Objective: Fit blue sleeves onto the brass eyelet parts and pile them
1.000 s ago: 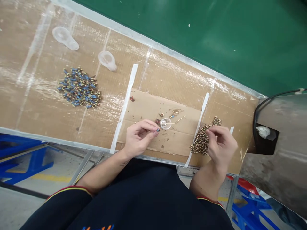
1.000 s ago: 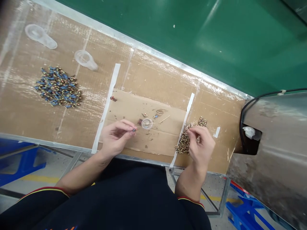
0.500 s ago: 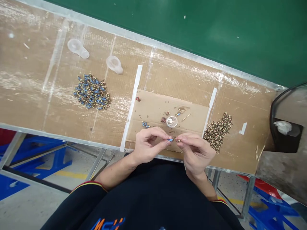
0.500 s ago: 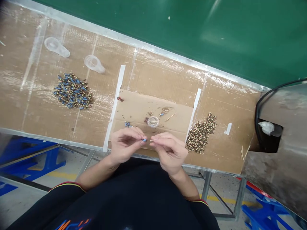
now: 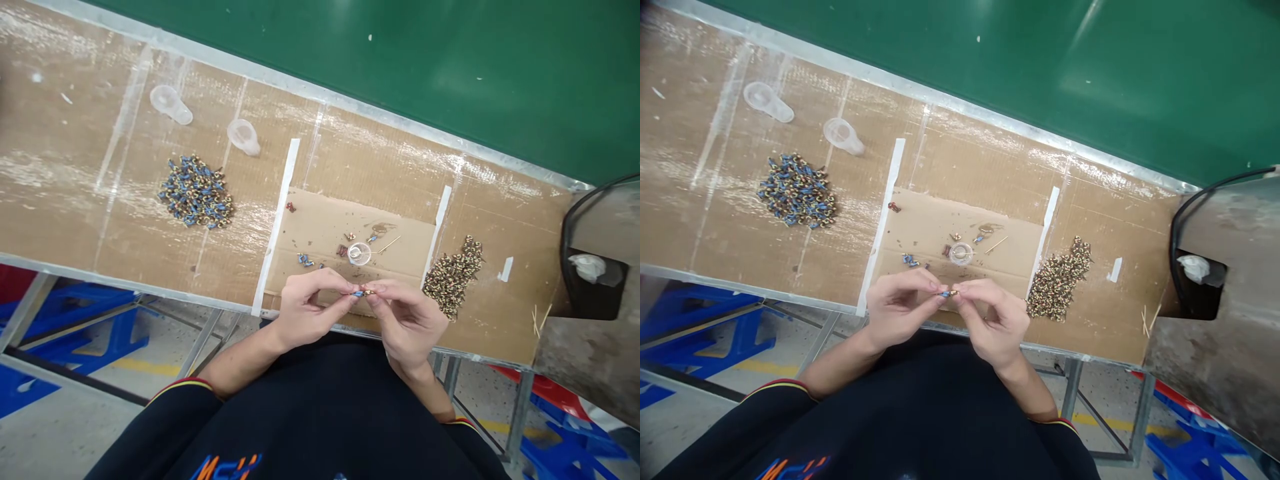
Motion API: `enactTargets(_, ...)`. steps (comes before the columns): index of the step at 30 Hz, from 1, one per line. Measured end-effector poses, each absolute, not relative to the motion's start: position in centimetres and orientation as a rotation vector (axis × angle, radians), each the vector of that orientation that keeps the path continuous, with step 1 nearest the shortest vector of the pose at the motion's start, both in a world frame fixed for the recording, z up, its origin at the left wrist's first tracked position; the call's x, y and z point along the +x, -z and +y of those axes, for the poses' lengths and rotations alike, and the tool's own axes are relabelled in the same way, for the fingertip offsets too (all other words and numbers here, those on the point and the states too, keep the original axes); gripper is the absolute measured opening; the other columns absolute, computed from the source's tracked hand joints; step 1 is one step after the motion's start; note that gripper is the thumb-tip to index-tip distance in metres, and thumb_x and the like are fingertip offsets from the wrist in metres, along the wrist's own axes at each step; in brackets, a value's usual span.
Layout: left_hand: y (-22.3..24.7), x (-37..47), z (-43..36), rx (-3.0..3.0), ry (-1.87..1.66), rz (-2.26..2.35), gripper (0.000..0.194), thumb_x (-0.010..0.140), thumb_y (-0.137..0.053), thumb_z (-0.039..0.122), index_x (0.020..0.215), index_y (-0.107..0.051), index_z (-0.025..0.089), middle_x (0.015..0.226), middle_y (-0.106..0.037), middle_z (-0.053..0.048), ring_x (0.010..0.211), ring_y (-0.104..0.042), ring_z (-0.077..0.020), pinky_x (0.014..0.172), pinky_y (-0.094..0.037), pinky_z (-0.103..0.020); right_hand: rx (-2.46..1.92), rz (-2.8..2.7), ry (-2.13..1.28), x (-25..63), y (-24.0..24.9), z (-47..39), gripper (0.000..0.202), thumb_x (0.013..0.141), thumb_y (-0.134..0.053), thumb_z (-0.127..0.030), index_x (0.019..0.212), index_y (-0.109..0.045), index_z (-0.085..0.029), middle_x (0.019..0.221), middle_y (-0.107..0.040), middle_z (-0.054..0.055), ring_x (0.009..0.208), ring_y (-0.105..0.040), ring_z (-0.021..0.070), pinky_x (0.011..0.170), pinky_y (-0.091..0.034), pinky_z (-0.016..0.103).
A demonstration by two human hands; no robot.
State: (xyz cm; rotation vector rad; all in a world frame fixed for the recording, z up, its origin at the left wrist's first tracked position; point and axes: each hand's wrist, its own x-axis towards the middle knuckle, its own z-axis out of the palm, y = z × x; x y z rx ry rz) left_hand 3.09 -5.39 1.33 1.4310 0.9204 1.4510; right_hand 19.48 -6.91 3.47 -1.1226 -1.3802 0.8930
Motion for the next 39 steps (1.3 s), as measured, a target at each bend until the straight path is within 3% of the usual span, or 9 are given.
enactTargets(11,-2.04,2.64,-5.43,1.762,-1.472,0.938,0.012,0.093,-0.072,0.004,0.096,-0.068,0.015,0.082,-0.081,-0.006,0.069,-0.077,-0.014,0.065,-0.065,-0.021,-1.099,-1.474,-0.945,20.33,-3.47,-6.88,0.03,0.087,-0.074,0.001,0.102,-0.071,-0.024,0.094,-0.083,0.001,0.086,-0.082,0.0173,0.077,-0.07,0.028)
enactTargets(26,-2.38,2.84,-5.71,1.689,-1.445,0.932,0.016,0.091,-0.075,0.003,0.092,-0.069,0.018,0.08,-0.081,-0.004,0.071,-0.079,-0.0145,0.068,-0.066,-0.021,-1.062,-1.467,-0.993,20.41,-3.75,-6.88,0.024,0.088,-0.073,-0.001,0.095,-0.071,-0.024,0.087,-0.082,0.002,0.081,-0.082,0.0187,0.073,-0.069,0.029)
enactTargets(39,-2.04,3.08,-5.72,1.561,-1.478,0.89,0.007,0.094,-0.078,0.011,0.094,-0.073,0.016,0.084,-0.083,-0.006,0.076,-0.082,-0.0155,0.071,-0.068,-0.021,-1.063,-1.519,-0.898,20.39,-3.3,-7.16,0.028,0.093,-0.072,-0.004,0.111,-0.071,-0.026,0.092,-0.08,0.002,0.083,-0.08,0.0183,0.071,-0.069,0.031)
